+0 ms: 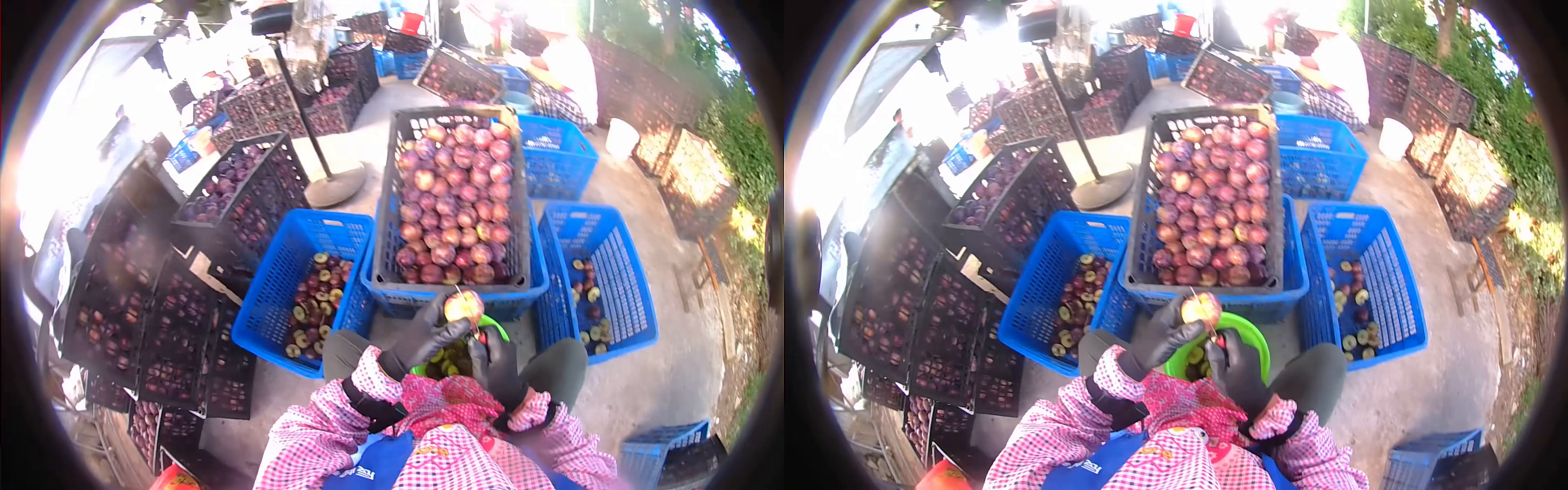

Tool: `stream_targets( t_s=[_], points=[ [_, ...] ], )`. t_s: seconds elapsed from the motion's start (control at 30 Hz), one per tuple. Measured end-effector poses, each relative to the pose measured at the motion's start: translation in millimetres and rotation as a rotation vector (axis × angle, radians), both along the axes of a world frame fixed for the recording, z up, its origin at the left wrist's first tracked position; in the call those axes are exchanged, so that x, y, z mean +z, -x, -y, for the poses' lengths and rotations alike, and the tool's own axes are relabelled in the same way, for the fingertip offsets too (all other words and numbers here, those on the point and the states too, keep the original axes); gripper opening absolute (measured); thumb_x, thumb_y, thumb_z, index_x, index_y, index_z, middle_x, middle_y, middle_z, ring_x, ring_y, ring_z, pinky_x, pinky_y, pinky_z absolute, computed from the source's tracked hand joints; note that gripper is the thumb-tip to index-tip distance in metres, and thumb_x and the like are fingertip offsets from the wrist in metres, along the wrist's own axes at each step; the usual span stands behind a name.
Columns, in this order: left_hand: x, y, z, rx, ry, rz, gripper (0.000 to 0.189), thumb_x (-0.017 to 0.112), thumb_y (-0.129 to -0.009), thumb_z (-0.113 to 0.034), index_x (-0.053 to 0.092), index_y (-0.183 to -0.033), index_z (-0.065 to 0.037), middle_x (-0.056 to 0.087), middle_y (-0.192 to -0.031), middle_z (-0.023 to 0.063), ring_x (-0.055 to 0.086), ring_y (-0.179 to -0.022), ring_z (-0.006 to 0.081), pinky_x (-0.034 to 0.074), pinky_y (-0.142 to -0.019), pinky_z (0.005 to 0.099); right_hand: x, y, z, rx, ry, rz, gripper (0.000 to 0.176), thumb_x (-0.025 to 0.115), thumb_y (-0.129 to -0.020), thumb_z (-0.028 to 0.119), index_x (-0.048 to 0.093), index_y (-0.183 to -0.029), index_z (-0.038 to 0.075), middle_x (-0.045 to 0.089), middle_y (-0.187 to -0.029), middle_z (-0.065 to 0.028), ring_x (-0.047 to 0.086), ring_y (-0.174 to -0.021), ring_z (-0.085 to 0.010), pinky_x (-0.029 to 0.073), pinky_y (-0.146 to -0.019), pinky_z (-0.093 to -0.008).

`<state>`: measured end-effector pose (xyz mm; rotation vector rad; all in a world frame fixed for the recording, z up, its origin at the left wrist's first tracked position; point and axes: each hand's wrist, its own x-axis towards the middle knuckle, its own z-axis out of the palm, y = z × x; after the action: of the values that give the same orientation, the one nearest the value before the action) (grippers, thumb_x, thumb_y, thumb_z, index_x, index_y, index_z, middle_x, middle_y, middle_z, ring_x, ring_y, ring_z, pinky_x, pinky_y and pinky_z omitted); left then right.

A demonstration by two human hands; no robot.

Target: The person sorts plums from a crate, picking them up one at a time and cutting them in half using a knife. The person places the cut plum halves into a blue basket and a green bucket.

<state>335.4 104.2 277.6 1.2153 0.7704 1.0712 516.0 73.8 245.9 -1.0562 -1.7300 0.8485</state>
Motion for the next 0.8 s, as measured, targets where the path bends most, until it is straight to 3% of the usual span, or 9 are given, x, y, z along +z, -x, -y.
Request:
stream_targets(
  t_s=[0.07,0.17,0.3,0.43,0.57,0.6,0.63,0.7,0.8],
  points=[
    [-13,-1,-7,0.081,-0.073,0.005,0.057,0.064,-0.095,-0.039,0.045,-0.134,-0.003,0.055,-0.124,0.0066,0.054,-0.116,0.0151,0.043,-0.102,0.0333,20,6,6,0.118,0.537,-0.461,0.019,0.057,-0.097,0.021,0.056,-0.096,0.002,0.062,-0.075,-0.0044,0.057,-0.065,-0.0109,0.044,-0.057,-0.034],
    [-30,16,-25,0.007,0.154,0.393,0.054,0.058,-0.098,-0.043,0.047,-0.132,-0.002,0.056,-0.121,0.0068,0.055,-0.113,0.0161,0.044,-0.1,0.0336,19,-10,7,0.046,0.08,-0.406,0.024,0.063,-0.094,0.022,0.056,-0.104,0.001,0.064,-0.082,-0.0052,0.058,-0.07,-0.0097,0.047,-0.063,-0.0299],
    [-3,-8,8,-0.118,0.312,0.435,0.048,0.045,-0.104,-0.042,0.052,-0.132,-0.005,0.06,-0.125,0.0067,0.059,-0.112,0.0162,0.047,-0.098,0.0334,47,-14,-27,-0.052,-0.005,0.124,0.065,0.084,-0.075,0.034,0.053,-0.12,0.0,0.064,-0.097,-0.0139,0.064,-0.086,-0.0238,0.052,-0.079,-0.0377],
    [-35,-45,17,0.102,0.333,0.517,0.047,0.039,-0.106,-0.041,0.054,-0.131,-0.003,0.062,-0.121,0.0079,0.06,-0.105,0.0127,0.049,-0.094,0.0317,31,0,-23,-0.112,0.029,0.057,0.074,0.089,-0.068,0.036,0.053,-0.121,0.0,0.064,-0.102,-0.0169,0.064,-0.09,-0.0278,0.051,-0.083,-0.0403],
    [-45,-44,16,0.443,-0.213,-0.108,0.039,0.038,-0.107,-0.035,0.058,-0.112,-0.002,0.059,-0.098,0.0032,0.054,-0.083,0.011,0.049,-0.079,0.0314,19,4,-23,0.02,-0.032,-0.213,0.069,0.088,-0.07,0.029,0.053,-0.122,0.0,0.065,-0.103,-0.0132,0.064,-0.093,-0.0236,0.05,-0.086,-0.0383],
    [2,-54,22,0.38,0.122,0.196,0.037,0.04,-0.106,-0.036,0.058,-0.107,-0.004,0.059,-0.096,0.0028,0.054,-0.081,0.0127,0.05,-0.071,0.0277,29,9,-19,-0.015,0.097,-0.262,0.067,0.088,-0.071,0.029,0.054,-0.122,0.002,0.065,-0.103,-0.0119,0.063,-0.092,-0.0226,0.05,-0.086,-0.0369],
    [-103,-27,-3,-0.04,0.197,0.321,0.054,0.036,-0.103,-0.048,0.05,-0.128,-0.003,0.065,-0.105,0.0084,0.064,-0.094,0.015,0.053,-0.085,0.0281,28,6,-15,-0.113,-0.002,-0.07,0.065,0.088,-0.07,0.031,0.055,-0.119,0.003,0.065,-0.099,-0.0123,0.064,-0.088,-0.0217,0.052,-0.08,-0.0367],
    [-27,-47,14,0.099,0.69,0.487,0.042,0.035,-0.105,-0.042,0.057,-0.116,-0.008,0.065,-0.088,0.0041,0.059,-0.062,0.0139,0.051,-0.053,0.0257,27,1,-19,-0.08,-0.13,-0.03,0.059,0.089,-0.068,0.025,0.057,-0.111,0.001,0.065,-0.09,-0.0134,0.066,-0.081,-0.0247,0.053,-0.074,-0.0371],
    [-32,-16,12,-0.277,0.612,0.296,0.053,0.033,-0.102,-0.052,0.054,-0.124,-0.009,0.067,-0.091,0.0059,0.064,-0.058,0.0136,0.051,-0.043,0.028,39,-5,-23,-0.01,-0.313,0.16,0.051,0.09,-0.06,0.03,0.057,-0.09,0.004,0.059,-0.08,-0.0143,0.062,-0.071,-0.0331,0.05,-0.064,-0.0393]
  ],
)
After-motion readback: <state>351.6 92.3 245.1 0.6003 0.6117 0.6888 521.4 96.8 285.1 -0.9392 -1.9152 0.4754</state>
